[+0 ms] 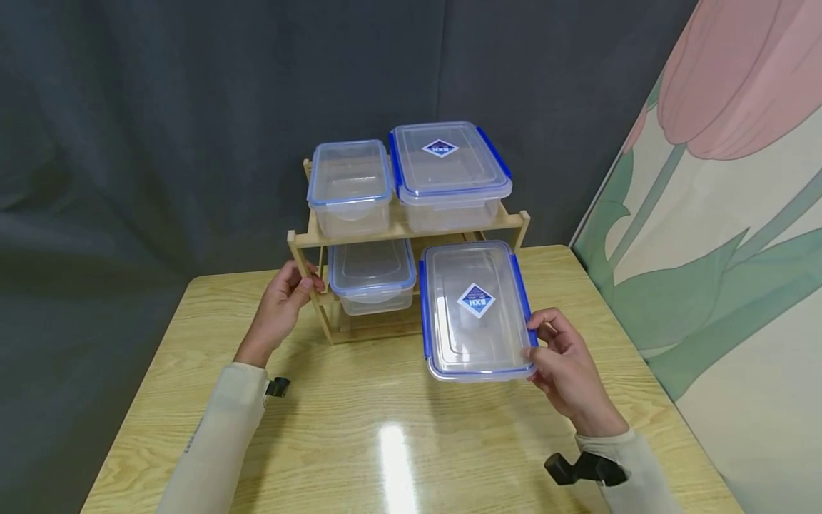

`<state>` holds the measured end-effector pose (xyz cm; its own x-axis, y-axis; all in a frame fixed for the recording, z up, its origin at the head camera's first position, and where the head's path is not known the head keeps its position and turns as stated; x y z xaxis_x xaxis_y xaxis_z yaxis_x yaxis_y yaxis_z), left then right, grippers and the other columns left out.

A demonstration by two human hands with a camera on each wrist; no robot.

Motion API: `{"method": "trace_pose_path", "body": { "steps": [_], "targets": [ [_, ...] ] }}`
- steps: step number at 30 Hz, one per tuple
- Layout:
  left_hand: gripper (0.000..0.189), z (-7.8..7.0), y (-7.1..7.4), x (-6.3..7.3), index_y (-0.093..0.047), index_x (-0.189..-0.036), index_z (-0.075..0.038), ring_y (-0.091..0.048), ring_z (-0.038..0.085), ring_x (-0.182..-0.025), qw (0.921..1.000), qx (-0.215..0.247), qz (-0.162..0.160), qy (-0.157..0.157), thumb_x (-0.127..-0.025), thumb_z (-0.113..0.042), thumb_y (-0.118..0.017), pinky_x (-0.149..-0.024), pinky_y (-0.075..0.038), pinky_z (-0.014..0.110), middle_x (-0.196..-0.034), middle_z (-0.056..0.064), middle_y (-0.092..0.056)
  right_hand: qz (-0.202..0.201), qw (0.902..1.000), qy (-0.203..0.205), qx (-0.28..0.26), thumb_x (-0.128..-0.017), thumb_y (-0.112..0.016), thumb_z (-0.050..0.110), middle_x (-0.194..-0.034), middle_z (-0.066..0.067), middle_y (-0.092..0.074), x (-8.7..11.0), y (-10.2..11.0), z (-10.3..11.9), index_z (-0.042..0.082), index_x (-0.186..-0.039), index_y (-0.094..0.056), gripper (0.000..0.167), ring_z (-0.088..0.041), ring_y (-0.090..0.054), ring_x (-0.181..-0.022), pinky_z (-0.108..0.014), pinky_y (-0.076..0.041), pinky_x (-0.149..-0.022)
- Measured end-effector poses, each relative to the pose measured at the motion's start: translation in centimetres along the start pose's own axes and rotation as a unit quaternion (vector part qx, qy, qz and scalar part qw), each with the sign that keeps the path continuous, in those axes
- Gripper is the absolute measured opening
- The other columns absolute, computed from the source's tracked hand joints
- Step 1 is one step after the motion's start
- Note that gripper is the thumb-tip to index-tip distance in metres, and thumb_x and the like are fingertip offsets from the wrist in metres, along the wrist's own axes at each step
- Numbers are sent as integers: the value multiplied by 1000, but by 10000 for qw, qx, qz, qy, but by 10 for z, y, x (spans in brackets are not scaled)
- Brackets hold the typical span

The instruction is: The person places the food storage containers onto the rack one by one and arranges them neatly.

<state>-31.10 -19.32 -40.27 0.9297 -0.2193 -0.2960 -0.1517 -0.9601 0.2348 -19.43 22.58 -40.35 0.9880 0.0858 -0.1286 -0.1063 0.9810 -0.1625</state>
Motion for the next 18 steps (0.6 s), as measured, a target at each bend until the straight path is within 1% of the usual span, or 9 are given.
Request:
{"method": "trace_pose_path", "body": {
  "steps": [3,5,10,14,18],
  "targets": [
    [26,2,1,0,-51,-131,-3,-66,22,-110,10000,-2,-35,27,-115,-23,-45,-100,-53,16,-117,25,-61,-54,9999,-97,81,-89,-51,-18,-105,-4,-58,-7,2,-2,20,-113,-58,45,-12,-65,-70,-15,-44,-44],
    [27,1,0,-1,-51,-132,-2,-66,20,-110,10000,5,-31,18,-115,-22,-44,-100,-53,16,-116,23,-62,-93,9998,-155,108,-89,-52,-17,-104,-4,-57,-11,3,-2,20,-113,-58,45,-11,-63,-68,-16,-43,-43],
    [36,0,-2,-2,-47,-136,8,-66,14,-109,10000,-3,15,-3,-115,-21,-43,-101,-53,17,-115,17,-63,-85,9995,-292,29,-91,-52,-15,-103,-4,-57,-19,4,-1,21,-115,-59,44,-11,-63,-67,-17,-43,-44],
    [36,-1,-2,-1,-48,-136,7,-66,14,-109,10000,-40,2,21,-115,-22,-43,-100,-53,16,-114,14,-63,-57,9990,-440,-13,-94,-52,-12,-103,-3,-58,-26,3,0,21,-118,-58,42,-11,-64,-67,-17,-45,-45],
    [35,-1,-1,-1,-48,-135,7,-66,11,-107,10000,19,-16,25,-115,-21,-44,-100,-54,17,-110,3,-65,-43,9983,-577,-32,-95,-53,-10,-102,-2,-59,-33,3,0,21,-120,-59,40,-11,-61,-62,-17,-46,-46]
  ]
}}
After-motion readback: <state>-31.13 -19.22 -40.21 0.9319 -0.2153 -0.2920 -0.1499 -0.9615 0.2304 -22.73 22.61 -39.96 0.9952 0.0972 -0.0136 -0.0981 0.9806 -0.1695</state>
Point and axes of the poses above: each hand's wrist, its own x-axis away from the middle knuckle, its own y-axis out of the back of the hand, z = x × y, the point moved 10 cm from there along -x, towards the middle knuckle
